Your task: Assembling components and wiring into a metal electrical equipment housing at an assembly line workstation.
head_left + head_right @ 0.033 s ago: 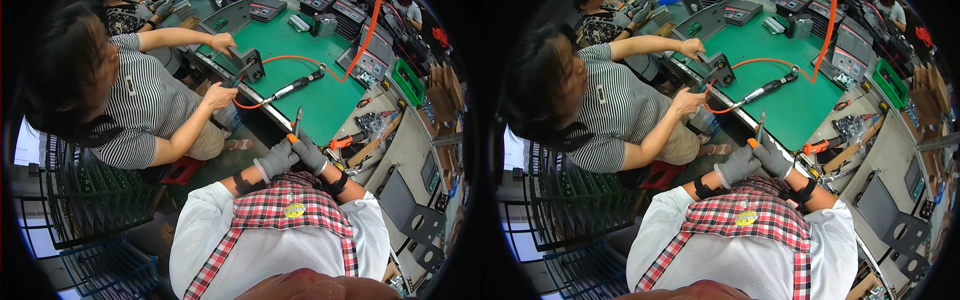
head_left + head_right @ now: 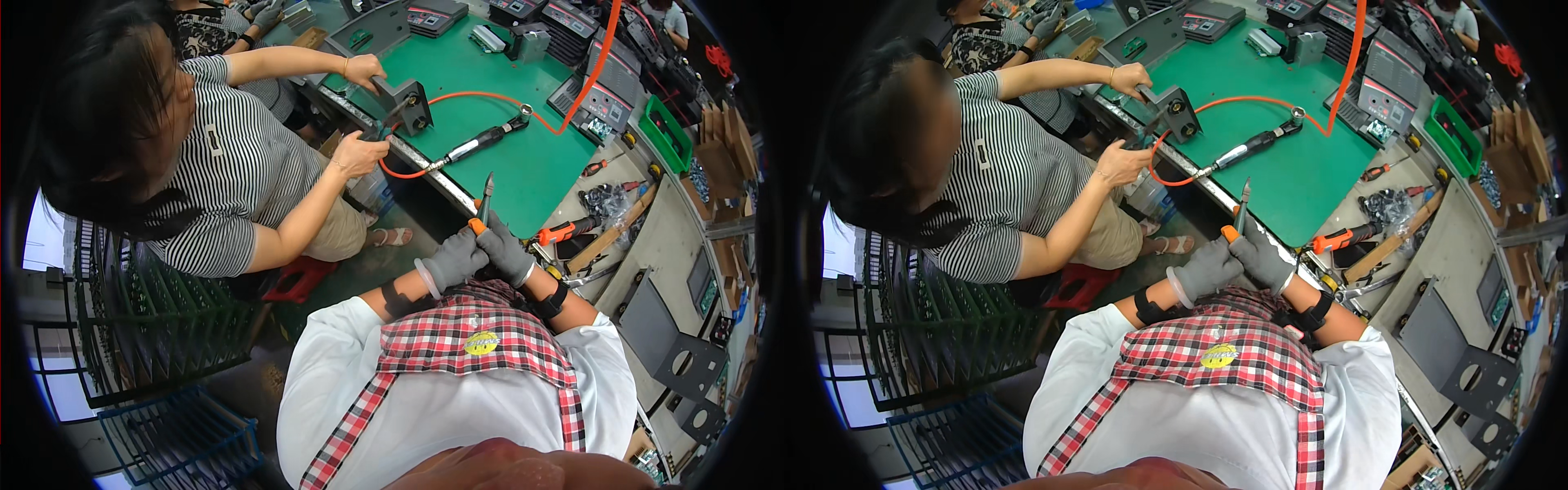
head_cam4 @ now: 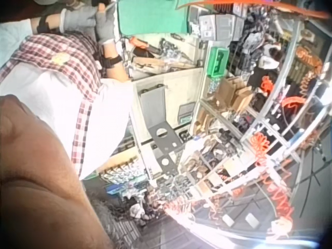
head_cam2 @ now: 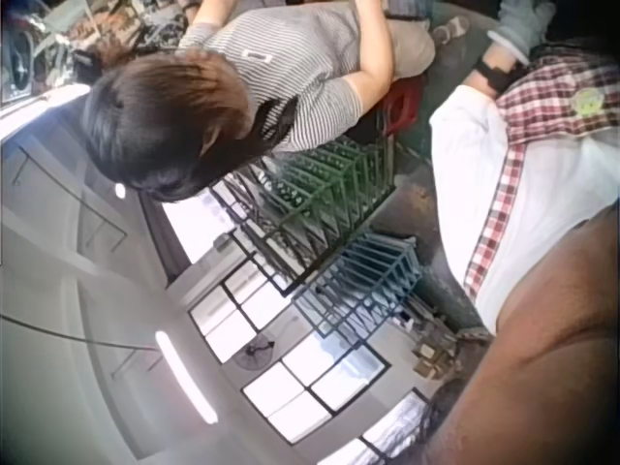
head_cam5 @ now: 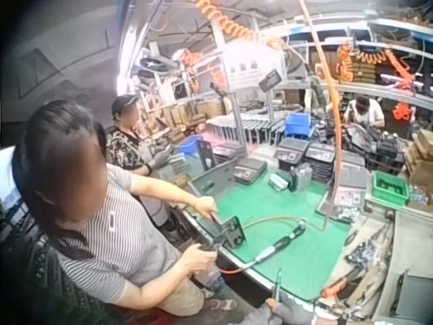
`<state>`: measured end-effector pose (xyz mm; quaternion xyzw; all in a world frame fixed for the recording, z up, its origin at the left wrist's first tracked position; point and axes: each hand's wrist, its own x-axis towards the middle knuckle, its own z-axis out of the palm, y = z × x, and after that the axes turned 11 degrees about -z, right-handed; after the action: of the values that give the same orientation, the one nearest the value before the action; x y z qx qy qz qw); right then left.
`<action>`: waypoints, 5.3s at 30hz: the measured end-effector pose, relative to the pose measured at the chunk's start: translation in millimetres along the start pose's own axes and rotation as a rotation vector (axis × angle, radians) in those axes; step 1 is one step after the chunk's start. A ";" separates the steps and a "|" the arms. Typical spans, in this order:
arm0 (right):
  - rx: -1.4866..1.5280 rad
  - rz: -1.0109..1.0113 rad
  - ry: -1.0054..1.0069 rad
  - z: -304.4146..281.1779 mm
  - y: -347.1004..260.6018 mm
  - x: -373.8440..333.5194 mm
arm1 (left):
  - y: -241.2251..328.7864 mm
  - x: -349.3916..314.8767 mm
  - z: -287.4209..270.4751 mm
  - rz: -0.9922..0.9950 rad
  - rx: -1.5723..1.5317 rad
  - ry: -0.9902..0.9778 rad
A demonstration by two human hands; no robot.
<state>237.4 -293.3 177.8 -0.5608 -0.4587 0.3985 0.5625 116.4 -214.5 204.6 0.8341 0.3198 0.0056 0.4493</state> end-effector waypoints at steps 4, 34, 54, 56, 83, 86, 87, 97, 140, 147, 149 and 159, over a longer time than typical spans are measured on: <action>0.015 -0.022 0.005 -0.6 -2.4 -0.4 | 4.0 3.1 -2.7 -0.037 0.003 -0.054; 0.017 -0.040 0.051 4.4 7.9 -0.5 | -3.7 5.0 -13.5 0.022 -0.013 -0.111; 0.020 0.018 0.017 -19.6 12.4 3.1 | 8.0 22.0 -0.5 -0.006 0.021 -0.126; -0.003 0.004 0.013 -21.3 14.3 3.0 | 6.8 22.9 0.6 -0.008 0.022 -0.126; -0.843 -0.010 -0.107 -71.8 -94.4 134.2 | -26.1 -12.0 -15.2 -0.010 -0.175 -0.008; -1.361 -0.238 0.003 -62.6 -107.8 177.1 | -34.9 -23.4 -17.7 -0.085 -0.169 0.005; -1.504 -0.312 0.036 -59.0 -111.2 186.0 | -37.9 -26.7 -19.0 -0.097 -0.146 -0.001; -1.706 0.077 -0.068 -45.6 -107.2 182.4 | -54.9 -40.9 -22.4 -0.051 -0.186 0.051; 0.460 0.623 0.188 -142.9 53.6 33.0 | -22.2 142.6 -15.5 0.101 0.391 0.341; 0.383 0.546 0.039 -172.3 60.6 30.6 | -5.1 266.7 -4.6 -0.209 0.489 0.250; 0.264 0.508 -0.007 -179.7 63.3 31.4 | -1.0 279.2 -4.5 -0.248 0.539 0.269; -0.111 0.360 -0.129 -188.4 11.8 77.7 | 32.9 220.0 -49.4 0.266 0.408 0.544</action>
<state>439.9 -267.9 180.8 -0.6374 -0.4073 0.5017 0.4196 294.2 -72.0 197.6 0.9089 0.3109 0.2217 0.1677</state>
